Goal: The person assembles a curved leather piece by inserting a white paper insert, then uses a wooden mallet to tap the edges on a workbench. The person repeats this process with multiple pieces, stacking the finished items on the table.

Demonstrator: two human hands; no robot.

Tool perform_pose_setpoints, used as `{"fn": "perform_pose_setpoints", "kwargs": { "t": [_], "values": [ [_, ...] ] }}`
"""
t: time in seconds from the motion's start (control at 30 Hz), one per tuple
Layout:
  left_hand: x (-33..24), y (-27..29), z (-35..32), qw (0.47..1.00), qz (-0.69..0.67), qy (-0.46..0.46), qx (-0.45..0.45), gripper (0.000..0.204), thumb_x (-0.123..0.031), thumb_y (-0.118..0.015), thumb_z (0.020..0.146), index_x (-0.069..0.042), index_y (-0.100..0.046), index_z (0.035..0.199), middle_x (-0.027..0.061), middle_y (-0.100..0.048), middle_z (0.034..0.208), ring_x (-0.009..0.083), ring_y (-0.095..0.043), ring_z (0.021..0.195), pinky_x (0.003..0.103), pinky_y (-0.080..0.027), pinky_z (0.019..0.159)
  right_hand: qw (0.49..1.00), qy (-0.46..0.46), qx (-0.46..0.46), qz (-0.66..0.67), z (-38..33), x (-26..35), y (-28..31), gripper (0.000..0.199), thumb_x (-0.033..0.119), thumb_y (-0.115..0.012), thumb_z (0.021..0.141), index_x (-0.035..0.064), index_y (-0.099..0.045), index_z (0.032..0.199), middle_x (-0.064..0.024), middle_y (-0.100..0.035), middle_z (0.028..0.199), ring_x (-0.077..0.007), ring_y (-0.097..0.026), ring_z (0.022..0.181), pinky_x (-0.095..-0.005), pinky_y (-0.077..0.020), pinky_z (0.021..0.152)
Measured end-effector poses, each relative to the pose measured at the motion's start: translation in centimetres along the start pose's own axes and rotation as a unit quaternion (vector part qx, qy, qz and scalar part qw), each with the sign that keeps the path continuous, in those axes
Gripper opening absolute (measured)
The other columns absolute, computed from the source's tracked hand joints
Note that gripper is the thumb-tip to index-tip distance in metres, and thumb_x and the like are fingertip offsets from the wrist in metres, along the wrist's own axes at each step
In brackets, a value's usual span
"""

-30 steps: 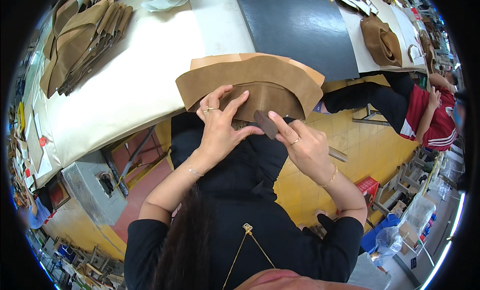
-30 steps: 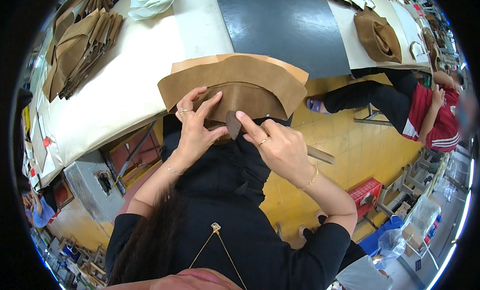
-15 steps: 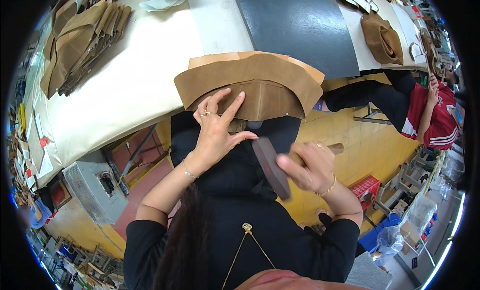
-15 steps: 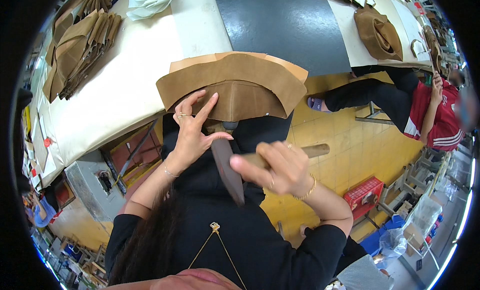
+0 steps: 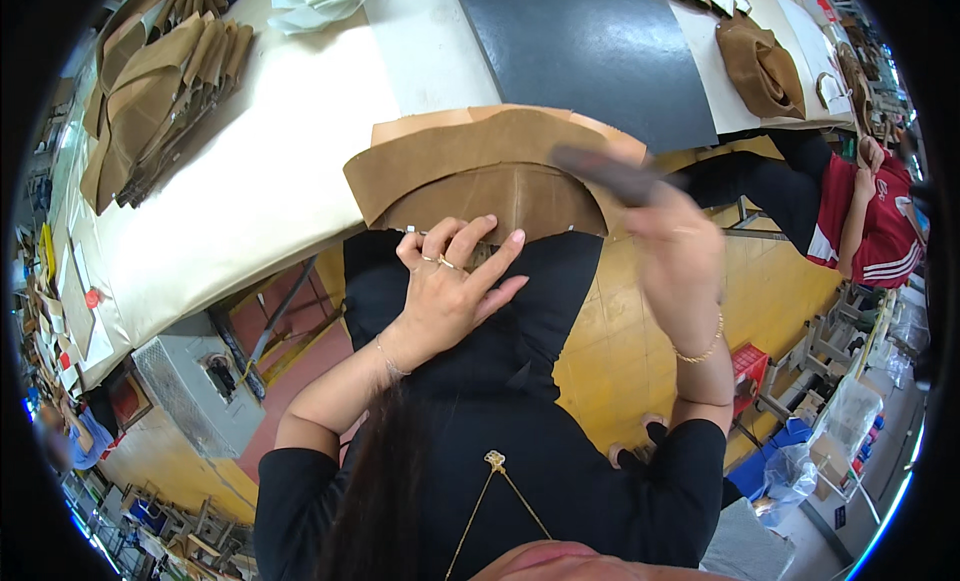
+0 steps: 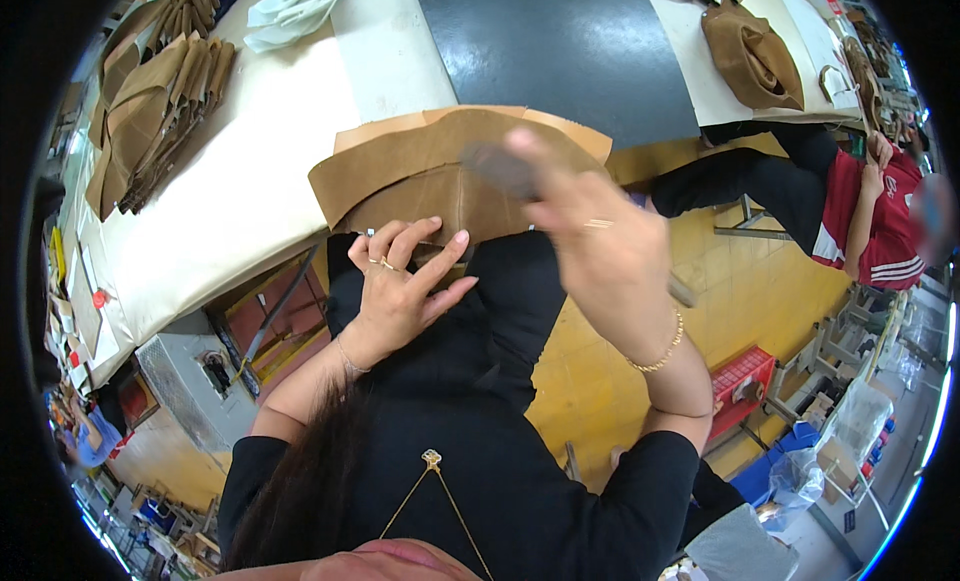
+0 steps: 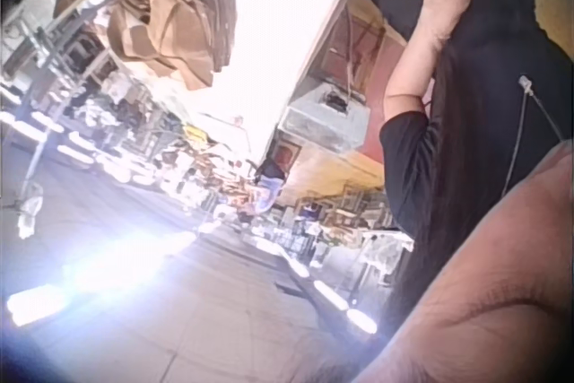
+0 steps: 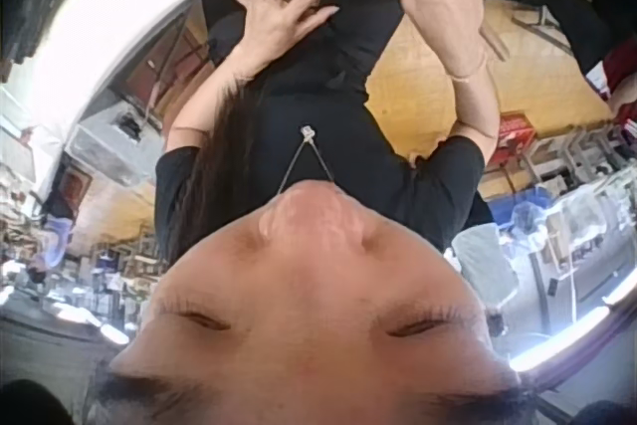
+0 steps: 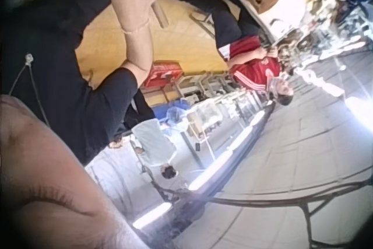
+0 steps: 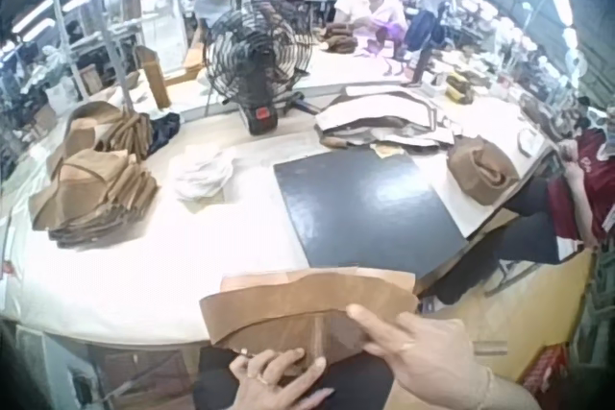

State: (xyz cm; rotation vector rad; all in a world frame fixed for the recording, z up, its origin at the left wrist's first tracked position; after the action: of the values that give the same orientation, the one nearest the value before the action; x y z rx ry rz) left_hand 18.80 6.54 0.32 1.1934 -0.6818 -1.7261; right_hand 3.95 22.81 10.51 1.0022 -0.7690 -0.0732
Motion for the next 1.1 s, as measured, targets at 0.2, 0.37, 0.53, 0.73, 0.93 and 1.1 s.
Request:
{"fn": "perform_pose_setpoints", "kwargs": {
  "t": [0.2,0.37,0.53,0.73,0.93,1.1],
  "values": [
    [-1.2,-0.3,-0.2,1.0,0.021,0.003,0.019,0.062,-0.03,-0.084,0.072,-0.019,-0.063,0.129,0.0091,-0.055,0.129,0.0247,-0.053,0.114,0.043,-0.03,0.09,0.989,-0.002,0.092,-0.119,-0.8,-0.2,-3.6,0.052,0.023,-0.066,0.092,0.02,-0.053,0.143,-0.0049,-0.057,0.07,-0.0221,-0.059,0.056,-0.0352,-0.0476,0.051],
    [-1.8,-0.1,-0.6,0.996,0.071,0.008,0.058,0.063,-0.029,-0.08,0.077,-0.019,-0.058,0.135,0.012,-0.054,0.131,0.0253,-0.053,0.116,0.044,-0.03,0.09,0.991,0.016,0.079,-0.105,0.5,1.5,-2.0,0.046,0.024,-0.067,0.091,0.0229,-0.059,0.137,-0.0054,-0.06,0.071,-0.0217,-0.061,0.057,-0.034,-0.0497,0.051],
    [-2.3,0.1,-0.2,0.99,0.106,-0.016,0.095,0.065,-0.028,-0.078,0.078,-0.021,-0.054,0.139,0.0159,-0.051,0.134,0.026,-0.052,0.119,0.045,-0.03,0.092,0.965,0.04,0.173,-0.194,1.7,0.8,-2.4,0.045,0.024,-0.069,0.089,0.0249,-0.062,0.133,-0.0022,-0.057,0.068,-0.0199,-0.062,0.058,-0.0336,-0.0483,0.047],
    [-2.4,-0.6,-0.8,0.982,0.149,-0.023,0.114,0.066,-0.03,-0.077,0.079,-0.024,-0.053,0.14,0.0199,-0.047,0.136,0.029,-0.05,0.122,0.045,-0.029,0.093,0.938,-0.142,-0.075,0.306,1.1,2.8,2.5,0.033,0.005,-0.06,0.094,-0.0068,-0.061,0.125,-0.0182,-0.061,0.132,-0.0234,-0.068,0.1,-0.0366,-0.0553,0.08],
    [-2.6,-0.7,-0.6,0.987,0.12,-0.014,0.106,0.068,-0.03,-0.078,0.079,-0.023,-0.052,0.141,0.0188,-0.046,0.137,0.029,-0.048,0.122,0.046,-0.029,0.091,0.996,-0.048,0.068,-0.035,-1.8,-0.4,-3.5,0.035,0.007,-0.055,0.097,-0.0018,-0.059,0.131,-0.009,-0.069,0.094,-0.0135,-0.058,0.064,-0.0345,-0.0512,0.059],
    [-2.1,-0.3,-0.7,0.995,0.049,0.016,0.085,0.073,-0.029,-0.08,0.078,-0.017,-0.049,0.143,0.0152,-0.045,0.137,0.0268,-0.048,0.122,0.046,-0.03,0.09,0.973,-0.124,-0.127,0.146,-2.6,0.0,-1.1,0.039,0.014,-0.059,0.097,0.0089,-0.059,0.136,-0.0081,-0.063,0.078,-0.0211,-0.055,0.057,-0.0334,-0.0488,0.055]
  ]
}}
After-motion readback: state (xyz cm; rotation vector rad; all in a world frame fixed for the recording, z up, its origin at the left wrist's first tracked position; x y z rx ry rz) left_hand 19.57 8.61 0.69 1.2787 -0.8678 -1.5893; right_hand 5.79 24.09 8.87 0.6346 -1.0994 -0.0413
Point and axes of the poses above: each hand's wrist, its own z-axis towards the middle knuckle, its own y-axis out of the back of the hand, x = y × z, the point moved 2 cm from there along z, towards the middle knuckle
